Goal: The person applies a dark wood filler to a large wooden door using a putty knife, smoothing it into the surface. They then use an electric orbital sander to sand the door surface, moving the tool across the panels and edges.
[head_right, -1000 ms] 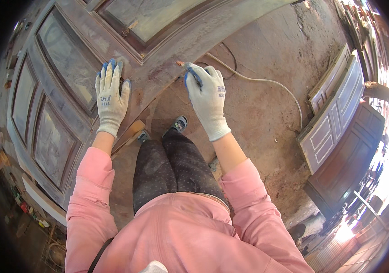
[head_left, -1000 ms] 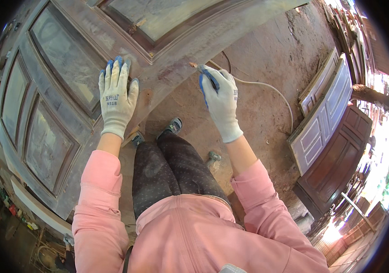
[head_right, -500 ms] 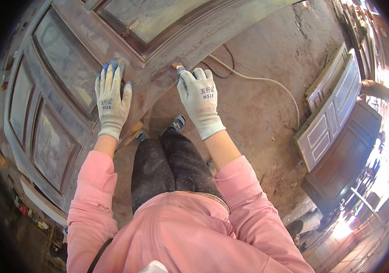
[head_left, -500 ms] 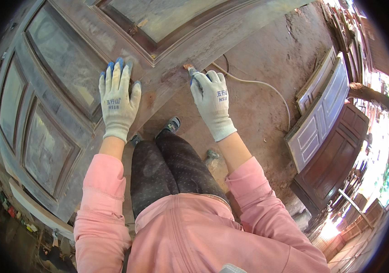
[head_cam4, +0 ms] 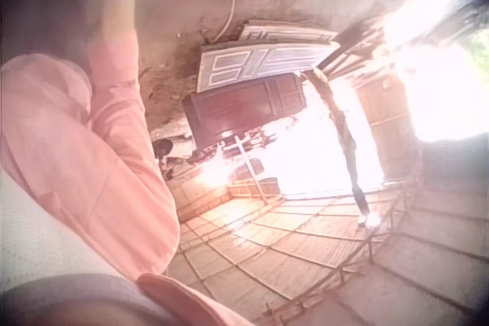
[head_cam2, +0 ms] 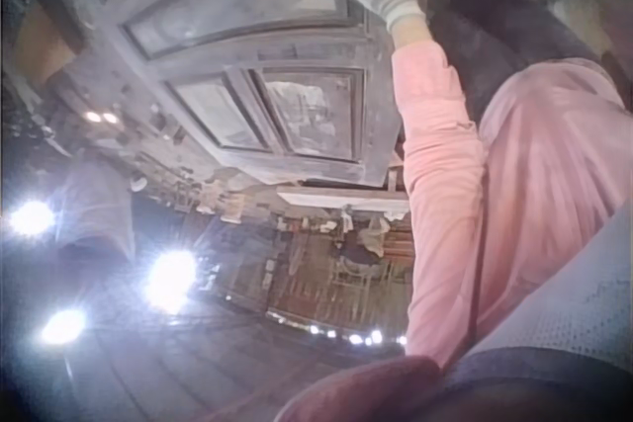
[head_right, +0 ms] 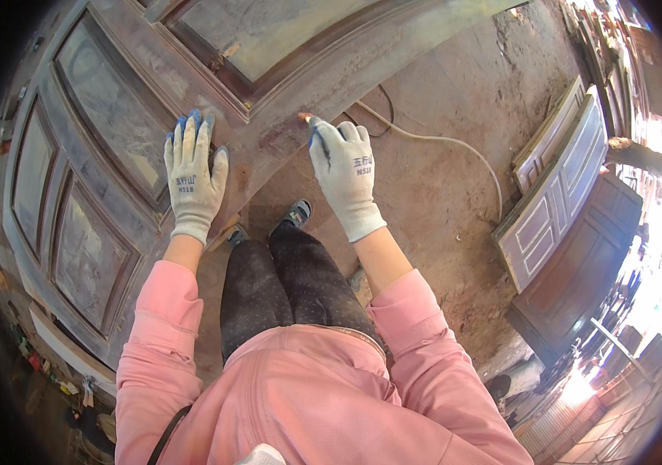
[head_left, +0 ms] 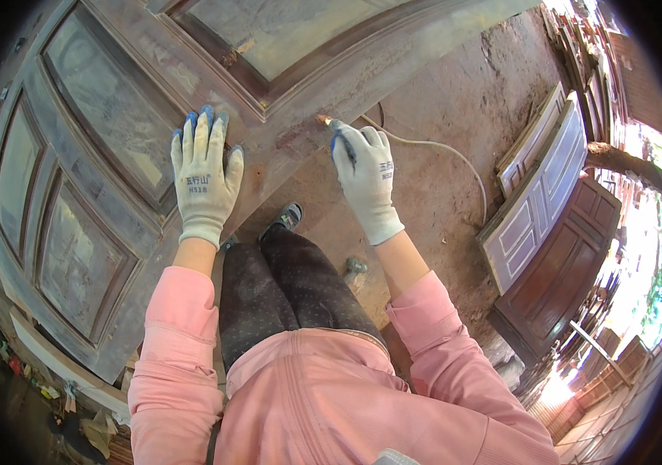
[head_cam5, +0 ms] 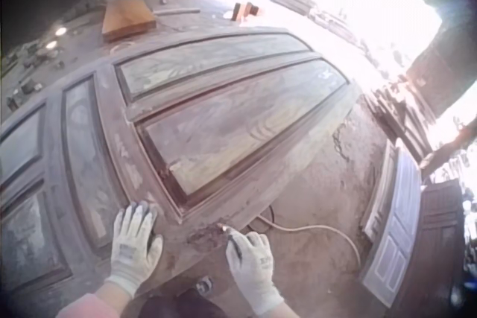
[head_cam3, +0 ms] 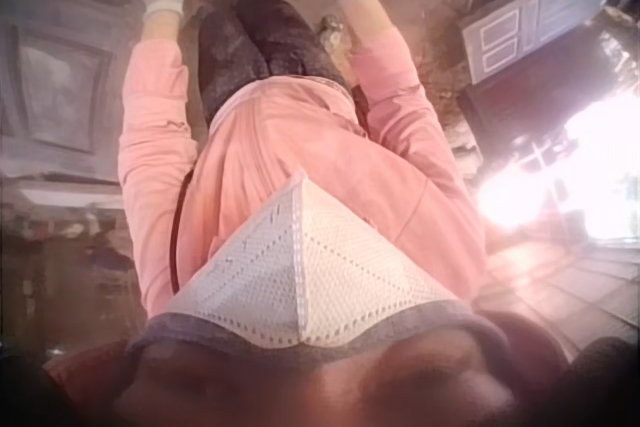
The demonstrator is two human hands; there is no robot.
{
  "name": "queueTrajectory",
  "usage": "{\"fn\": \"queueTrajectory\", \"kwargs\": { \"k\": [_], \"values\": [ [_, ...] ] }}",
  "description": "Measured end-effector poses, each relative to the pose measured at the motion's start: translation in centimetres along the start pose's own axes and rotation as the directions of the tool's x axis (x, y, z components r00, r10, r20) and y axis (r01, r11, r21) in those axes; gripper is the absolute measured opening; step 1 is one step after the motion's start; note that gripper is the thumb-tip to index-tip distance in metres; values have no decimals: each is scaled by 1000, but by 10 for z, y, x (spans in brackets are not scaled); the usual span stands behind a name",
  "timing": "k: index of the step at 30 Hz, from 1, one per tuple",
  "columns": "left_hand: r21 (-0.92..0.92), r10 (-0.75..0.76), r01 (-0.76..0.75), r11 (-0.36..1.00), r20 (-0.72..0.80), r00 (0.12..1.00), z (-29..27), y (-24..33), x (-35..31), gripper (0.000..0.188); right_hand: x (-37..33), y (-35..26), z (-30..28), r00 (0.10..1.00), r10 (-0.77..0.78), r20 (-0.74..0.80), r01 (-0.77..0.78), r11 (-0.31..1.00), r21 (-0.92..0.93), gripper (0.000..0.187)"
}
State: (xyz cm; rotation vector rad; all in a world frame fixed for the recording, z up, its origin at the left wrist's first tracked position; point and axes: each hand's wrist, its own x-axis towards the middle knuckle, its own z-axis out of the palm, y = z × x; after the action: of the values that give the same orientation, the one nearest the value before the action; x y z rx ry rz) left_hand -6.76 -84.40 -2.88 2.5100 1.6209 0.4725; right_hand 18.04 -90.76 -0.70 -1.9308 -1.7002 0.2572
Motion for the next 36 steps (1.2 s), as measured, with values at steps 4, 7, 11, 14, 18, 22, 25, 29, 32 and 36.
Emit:
{"fn": "queueTrajectory", "kwargs": {
  "k": [4,7,11,14,18,22,25,29,32,36],
  "values": [
    [3,9,-9,1000,-1,1000,2,-2,0,53,-5,1,8,996,-71,55,78,988,-135,16],
    [3,9,-9,1000,10,1000,1,-1,0,53,-6,1,4,989,-53,134,76,982,-173,18],
    [8,-10,10,1000,37,999,3,-2,-2,54,-8,-4,-8,978,-18,209,56,983,-177,18],
    [1,-10,10,1000,35,999,2,-3,-2,54,2,-6,-16,987,8,162,-10,1000,12,18],
    [-4,-6,6,1000,28,1000,2,-1,-2,54,12,-3,-16,994,79,76,-86,993,87,18],
    [-8,3,-3,1000,13,1000,3,-2,-1,53,7,-8,-5,988,-14,155,28,996,-87,17],
    [-12,1,-1,1000,19,1000,3,-2,-2,53,4,-10,-7,968,-13,252,57,984,-166,18],
    [3,-7,7,1000,33,999,0,-1,-1,53,2,-13,-15,976,12,216,-5,999,-32,19],
    [8,-10,10,1000,38,999,-1,0,-1,53,11,-8,-16,988,27,151,-29,999,13,20],
    [0,-3,3,1000,42,999,1,-1,0,54,12,-10,-11,981,55,188,-42,996,-72,19]
  ]
}}
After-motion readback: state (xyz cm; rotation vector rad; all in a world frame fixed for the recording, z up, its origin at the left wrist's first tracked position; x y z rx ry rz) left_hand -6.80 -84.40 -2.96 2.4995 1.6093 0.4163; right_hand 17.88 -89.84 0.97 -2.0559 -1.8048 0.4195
